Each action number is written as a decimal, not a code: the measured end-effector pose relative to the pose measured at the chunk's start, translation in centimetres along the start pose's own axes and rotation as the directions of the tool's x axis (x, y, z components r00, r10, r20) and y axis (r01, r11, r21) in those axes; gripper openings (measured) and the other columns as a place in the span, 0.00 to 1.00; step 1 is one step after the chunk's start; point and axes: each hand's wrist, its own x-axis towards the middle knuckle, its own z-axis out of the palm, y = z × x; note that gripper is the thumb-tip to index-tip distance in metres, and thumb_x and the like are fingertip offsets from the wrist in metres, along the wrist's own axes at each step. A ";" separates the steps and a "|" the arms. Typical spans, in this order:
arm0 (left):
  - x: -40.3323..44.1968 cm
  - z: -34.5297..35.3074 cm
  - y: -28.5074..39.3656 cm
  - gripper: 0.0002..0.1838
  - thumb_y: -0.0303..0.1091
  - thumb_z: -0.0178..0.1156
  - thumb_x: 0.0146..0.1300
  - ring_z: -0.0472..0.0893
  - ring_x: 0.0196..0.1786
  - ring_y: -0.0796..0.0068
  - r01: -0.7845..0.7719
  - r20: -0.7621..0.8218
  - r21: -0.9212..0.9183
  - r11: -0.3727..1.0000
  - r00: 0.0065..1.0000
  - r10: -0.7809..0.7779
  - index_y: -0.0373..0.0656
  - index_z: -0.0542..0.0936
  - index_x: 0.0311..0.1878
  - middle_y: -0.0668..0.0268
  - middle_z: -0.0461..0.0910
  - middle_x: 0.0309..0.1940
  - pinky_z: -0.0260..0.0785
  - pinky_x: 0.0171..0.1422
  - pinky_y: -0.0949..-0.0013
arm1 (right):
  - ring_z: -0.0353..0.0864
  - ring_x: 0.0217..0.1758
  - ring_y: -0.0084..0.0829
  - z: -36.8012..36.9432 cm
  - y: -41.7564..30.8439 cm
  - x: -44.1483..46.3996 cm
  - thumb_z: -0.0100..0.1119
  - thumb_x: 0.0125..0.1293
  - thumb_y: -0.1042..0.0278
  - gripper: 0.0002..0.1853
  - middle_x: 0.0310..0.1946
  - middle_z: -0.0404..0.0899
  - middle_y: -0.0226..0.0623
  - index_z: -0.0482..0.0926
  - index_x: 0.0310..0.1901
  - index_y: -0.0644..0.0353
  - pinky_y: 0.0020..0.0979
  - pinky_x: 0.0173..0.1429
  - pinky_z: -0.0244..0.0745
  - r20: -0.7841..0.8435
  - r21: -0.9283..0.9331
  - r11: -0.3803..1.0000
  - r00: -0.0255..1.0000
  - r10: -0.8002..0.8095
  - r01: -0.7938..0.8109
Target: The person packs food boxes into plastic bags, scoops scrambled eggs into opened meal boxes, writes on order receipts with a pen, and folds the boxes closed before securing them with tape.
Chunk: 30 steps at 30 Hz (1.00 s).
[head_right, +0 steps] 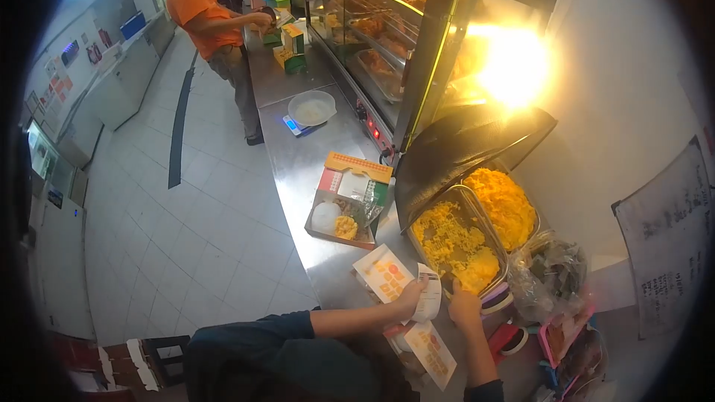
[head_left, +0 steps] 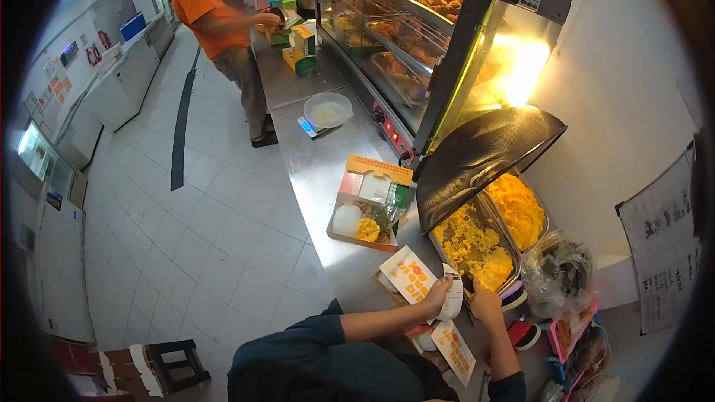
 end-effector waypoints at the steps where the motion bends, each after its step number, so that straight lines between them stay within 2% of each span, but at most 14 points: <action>1: -0.3 0.2 0.1 0.15 0.46 0.39 0.63 0.71 0.18 0.77 0.007 0.002 0.012 1.000 1.000 -0.007 0.47 0.68 0.32 0.69 0.70 0.19 0.65 0.23 0.72 | 0.76 0.34 0.45 0.0 0.0 0.4 0.47 0.52 0.66 0.27 0.30 0.75 0.49 0.60 0.56 0.59 0.40 0.36 0.69 0.007 0.073 0.997 1.000 0.003 -0.004; 2: -0.2 0.2 0.2 0.15 0.47 0.40 0.63 0.70 0.18 0.77 0.008 0.005 0.027 1.000 1.000 -0.008 0.47 0.68 0.32 0.69 0.70 0.18 0.64 0.22 0.73 | 0.75 0.35 0.46 0.2 0.2 0.6 0.46 0.52 0.66 0.26 0.30 0.75 0.50 0.60 0.56 0.60 0.40 0.37 0.69 0.012 0.109 0.994 1.000 -0.001 0.000; 3: 1.2 -1.2 -1.0 0.19 0.49 0.41 0.62 0.74 0.22 0.70 -0.007 0.051 0.029 1.000 0.999 0.005 0.42 0.70 0.36 0.64 0.72 0.23 0.69 0.24 0.66 | 0.75 0.36 0.47 0.5 0.5 0.8 0.46 0.53 0.66 0.26 0.31 0.75 0.52 0.60 0.56 0.61 0.40 0.38 0.68 0.014 0.142 0.990 1.000 -0.008 0.006; 6: 0.5 -0.6 -0.4 0.18 0.49 0.41 0.62 0.74 0.22 0.71 0.025 0.016 -0.003 1.000 1.000 -0.025 0.43 0.70 0.36 0.65 0.72 0.23 0.69 0.24 0.67 | 0.74 0.38 0.48 -0.1 0.9 0.6 0.45 0.54 0.68 0.25 0.32 0.74 0.54 0.59 0.55 0.66 0.39 0.40 0.68 0.011 0.317 0.947 0.999 -0.053 0.046; 8: -0.2 0.1 0.5 0.16 0.47 0.40 0.63 0.71 0.21 0.77 0.043 -0.017 0.008 0.999 0.999 -0.043 0.45 0.69 0.35 0.69 0.71 0.21 0.64 0.25 0.72 | 0.75 0.39 0.46 0.2 1.3 0.4 0.45 0.55 0.71 0.26 0.32 0.75 0.54 0.57 0.57 0.69 0.38 0.40 0.68 0.034 0.448 0.893 0.998 -0.061 0.040; 10: -0.3 -0.3 0.4 0.15 0.47 0.39 0.64 0.71 0.22 0.77 0.063 0.017 0.074 0.995 0.998 -0.065 0.45 0.68 0.36 0.68 0.71 0.22 0.65 0.27 0.72 | 0.75 0.33 0.38 1.0 1.5 1.0 0.46 0.55 0.72 0.27 0.29 0.75 0.50 0.55 0.57 0.70 0.32 0.35 0.67 0.007 0.462 0.885 0.997 -0.071 0.060; 15: 0.6 -0.7 -0.8 0.16 0.46 0.40 0.63 0.73 0.23 0.74 0.015 0.014 -0.016 1.000 1.000 -0.014 0.43 0.69 0.38 0.66 0.72 0.24 0.67 0.27 0.70 | 0.68 0.23 0.27 2.1 1.1 2.6 0.46 0.57 0.73 0.27 0.20 0.70 0.40 0.55 0.59 0.67 0.27 0.29 0.64 0.018 0.514 0.858 0.999 -0.028 0.015; 18: 1.0 -1.1 -1.0 0.16 0.46 0.40 0.63 0.74 0.24 0.72 0.003 0.029 0.007 1.000 1.000 -0.003 0.42 0.69 0.38 0.64 0.73 0.25 0.68 0.26 0.69 | 0.65 0.21 0.23 0.0 -1.1 3.0 0.44 0.59 0.75 0.26 0.18 0.66 0.33 0.53 0.60 0.65 0.26 0.27 0.63 0.021 0.714 0.700 0.999 -0.039 0.012; 21: 1.2 -1.4 -0.8 0.16 0.46 0.40 0.63 0.74 0.23 0.73 0.030 0.050 0.055 0.998 0.998 -0.032 0.42 0.69 0.38 0.65 0.72 0.24 0.68 0.26 0.69 | 0.61 0.19 0.21 3.7 0.1 7.2 0.41 0.60 0.76 0.25 0.18 0.63 0.28 0.52 0.60 0.64 0.24 0.23 0.60 -0.133 0.775 0.601 0.981 -0.143 0.193; 24: 1.2 -1.5 -0.6 0.16 0.46 0.40 0.63 0.74 0.23 0.73 0.028 0.032 0.077 0.997 0.999 -0.031 0.42 0.69 0.38 0.65 0.72 0.23 0.68 0.25 0.70 | 0.60 0.16 0.19 4.0 0.8 10.9 0.41 0.62 0.74 0.23 0.20 0.65 0.30 0.53 0.60 0.63 0.22 0.19 0.57 -0.134 0.769 0.581 0.957 -0.259 0.265; 25: 1.2 -1.3 -0.7 0.16 0.46 0.40 0.63 0.74 0.22 0.73 0.023 0.019 0.075 0.997 1.000 -0.024 0.42 0.69 0.38 0.65 0.72 0.23 0.67 0.25 0.70 | 0.58 0.15 0.18 1.7 0.1 9.6 0.42 0.63 0.71 0.22 0.20 0.65 0.30 0.56 0.58 0.61 0.21 0.17 0.54 0.091 0.908 0.416 0.991 -0.099 -0.042; 28: 1.7 -1.7 -1.0 0.16 0.46 0.40 0.63 0.73 0.22 0.74 -0.002 0.055 0.109 0.994 0.998 -0.004 0.43 0.69 0.38 0.65 0.72 0.23 0.67 0.25 0.70 | 0.56 0.13 0.17 -0.5 0.2 9.3 0.42 0.63 0.67 0.22 0.20 0.66 0.29 0.55 0.58 0.60 0.19 0.15 0.52 0.248 0.945 -0.150 0.937 -0.244 -0.289; 29: -0.2 0.2 0.7 0.14 0.45 0.38 0.64 0.70 0.19 0.77 0.039 -0.036 0.111 0.993 0.999 -0.036 0.45 0.67 0.34 0.69 0.69 0.19 0.64 0.21 0.71 | 0.54 0.12 0.17 0.8 0.5 10.1 0.43 0.64 0.63 0.16 0.19 0.65 0.28 0.63 0.51 0.58 0.18 0.15 0.51 0.220 0.915 -0.279 0.941 -0.257 -0.291; 30: -0.9 0.8 1.6 0.14 0.45 0.39 0.64 0.71 0.19 0.76 0.080 -0.048 0.086 0.993 0.996 -0.076 0.45 0.68 0.34 0.69 0.69 0.19 0.64 0.22 0.70 | 0.54 0.12 0.17 2.1 1.0 11.2 0.42 0.64 0.63 0.13 0.19 0.66 0.28 0.64 0.47 0.57 0.18 0.15 0.51 0.184 0.877 -0.378 0.933 -0.309 -0.298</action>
